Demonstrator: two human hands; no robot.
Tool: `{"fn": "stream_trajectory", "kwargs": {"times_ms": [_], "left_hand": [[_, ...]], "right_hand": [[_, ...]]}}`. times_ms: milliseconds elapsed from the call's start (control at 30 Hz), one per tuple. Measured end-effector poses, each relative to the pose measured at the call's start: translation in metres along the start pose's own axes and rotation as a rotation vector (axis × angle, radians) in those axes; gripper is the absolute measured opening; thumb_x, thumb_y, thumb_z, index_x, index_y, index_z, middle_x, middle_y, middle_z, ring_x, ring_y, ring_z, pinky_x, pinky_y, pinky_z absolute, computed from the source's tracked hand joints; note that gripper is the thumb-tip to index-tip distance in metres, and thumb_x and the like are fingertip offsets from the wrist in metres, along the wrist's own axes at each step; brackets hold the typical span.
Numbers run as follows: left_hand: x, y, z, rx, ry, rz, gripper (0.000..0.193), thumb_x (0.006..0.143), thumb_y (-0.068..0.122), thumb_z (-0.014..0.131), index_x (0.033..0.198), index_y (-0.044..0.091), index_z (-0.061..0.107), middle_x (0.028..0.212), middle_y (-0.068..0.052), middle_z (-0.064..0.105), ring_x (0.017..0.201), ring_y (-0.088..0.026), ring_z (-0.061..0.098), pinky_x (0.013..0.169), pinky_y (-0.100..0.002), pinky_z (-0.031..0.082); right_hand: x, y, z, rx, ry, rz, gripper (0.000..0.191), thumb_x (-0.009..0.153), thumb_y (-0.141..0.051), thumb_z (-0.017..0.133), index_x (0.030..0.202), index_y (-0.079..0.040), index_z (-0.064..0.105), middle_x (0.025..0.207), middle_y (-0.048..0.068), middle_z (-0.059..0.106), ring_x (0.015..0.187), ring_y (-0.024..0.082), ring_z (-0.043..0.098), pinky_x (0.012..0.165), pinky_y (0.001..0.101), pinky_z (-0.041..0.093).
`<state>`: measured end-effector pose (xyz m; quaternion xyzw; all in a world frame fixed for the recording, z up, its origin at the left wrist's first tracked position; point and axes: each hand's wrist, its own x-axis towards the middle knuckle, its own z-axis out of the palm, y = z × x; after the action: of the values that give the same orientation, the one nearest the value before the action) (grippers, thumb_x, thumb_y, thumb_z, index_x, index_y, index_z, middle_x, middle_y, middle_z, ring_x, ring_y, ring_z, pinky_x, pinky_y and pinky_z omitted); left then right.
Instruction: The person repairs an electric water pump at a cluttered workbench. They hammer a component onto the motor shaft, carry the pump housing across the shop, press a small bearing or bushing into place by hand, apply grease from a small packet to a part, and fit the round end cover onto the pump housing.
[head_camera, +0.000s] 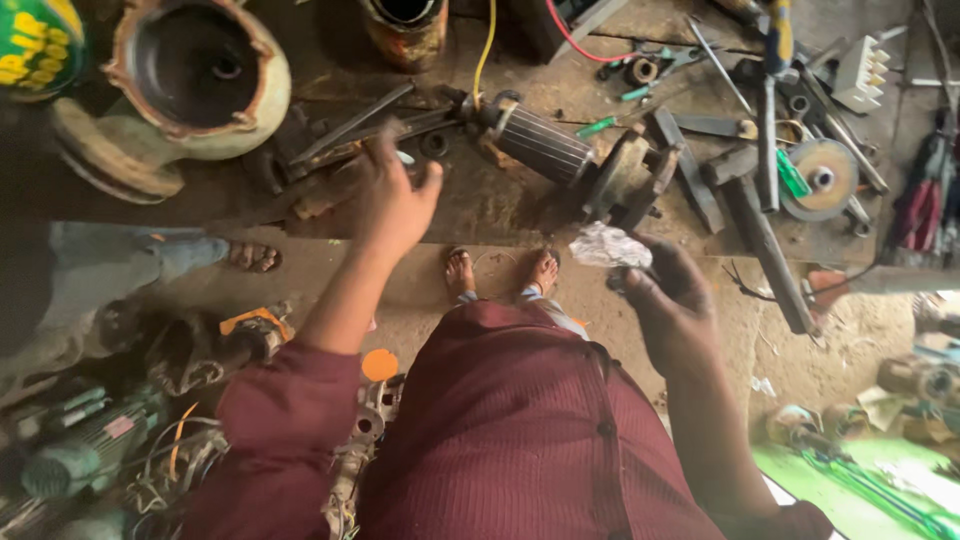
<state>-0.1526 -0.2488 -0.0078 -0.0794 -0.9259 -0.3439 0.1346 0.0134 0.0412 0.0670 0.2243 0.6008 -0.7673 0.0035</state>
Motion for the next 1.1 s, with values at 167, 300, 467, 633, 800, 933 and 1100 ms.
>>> {"fn": "stream_trajectory", "kwargs": {"times_ms": [167,300,467,633,800,933,1100], "left_hand": [[-0.001,0.051,-0.011,-0.724,-0.575,-0.49,0.041,0.106,0.033,0.059,0.132,0.0,0.059,0.101,-0.031,0.053,0.078,-0.044,0.056,0.072,-0.059,0.05],[-0.028,0.107,0.01,-1.813,-1.03,-0.9,0.051,0.104,0.05,0.047,0.124,0.007,0.063,0.112,-0.013,0.073,0.1,-0.025,0.071,0.08,-0.043,0.058],[-0.045,0.114,0.036,-1.77,-0.925,-1.128,0.046,0.106,0.045,0.051,0.117,0.002,0.064,0.109,-0.015,0.069,0.101,-0.024,0.07,0.089,-0.041,0.059],[-0.046,0.088,0.044,-1.697,-0.869,-1.027,0.035,0.096,0.012,0.056,0.129,0.002,0.059,0.114,-0.011,0.068,0.096,-0.021,0.065,0.085,-0.035,0.054],[-0.052,0.081,0.044,-1.456,-0.825,-0.915,0.037,0.102,0.016,0.057,0.137,0.006,0.054,0.112,-0.011,0.065,0.089,-0.022,0.063,0.079,-0.038,0.053],[-0.061,0.098,0.046,-1.349,-0.773,-0.811,0.042,0.107,0.027,0.056,0.141,0.003,0.054,0.116,-0.011,0.064,0.093,-0.02,0.063,0.083,-0.037,0.054],[-0.066,0.134,0.054,-1.143,-0.634,-0.739,0.052,0.103,0.03,0.06,0.147,0.003,0.052,0.118,-0.012,0.065,0.092,-0.019,0.064,0.074,-0.034,0.05]], "right_hand": [[-0.003,-0.025,0.018,-0.114,-0.138,-0.072,0.05,0.093,0.0,0.072,0.142,0.0,0.058,0.123,0.002,0.066,0.111,0.014,0.067,0.097,0.0316,0.058],[-0.003,-0.055,0.04,-0.959,-0.029,-0.413,0.044,0.084,-0.009,0.083,0.126,-0.012,0.071,0.1,0.006,0.066,0.085,0.017,0.07,0.074,0.0307,0.059],[-0.015,-0.08,0.025,-0.907,-0.129,-0.518,0.027,0.089,-0.01,0.082,0.115,-0.011,0.073,0.1,0.005,0.067,0.091,0.022,0.07,0.079,0.0345,0.057],[-0.017,-0.081,-0.038,-0.258,-0.321,-0.295,0.013,0.096,-0.004,0.076,0.106,-0.004,0.067,0.105,0.008,0.063,0.101,0.019,0.063,0.091,0.0338,0.052],[0.002,-0.078,-0.15,-0.033,-0.372,-0.289,0.019,0.099,-0.012,0.075,0.111,0.0,0.067,0.11,0.008,0.063,0.104,0.019,0.06,0.093,0.0321,0.049],[0.054,-0.063,-0.219,0.478,0.239,-0.229,0.041,0.089,-0.02,0.078,0.122,-0.004,0.058,0.117,0.012,0.064,0.106,0.028,0.069,0.096,0.0503,0.059],[0.11,-0.055,-0.285,-1.121,0.626,-0.408,0.057,0.094,-0.023,0.079,0.141,-0.004,0.053,0.124,0.018,0.061,0.094,0.022,0.071,0.076,0.0365,0.057]]}}
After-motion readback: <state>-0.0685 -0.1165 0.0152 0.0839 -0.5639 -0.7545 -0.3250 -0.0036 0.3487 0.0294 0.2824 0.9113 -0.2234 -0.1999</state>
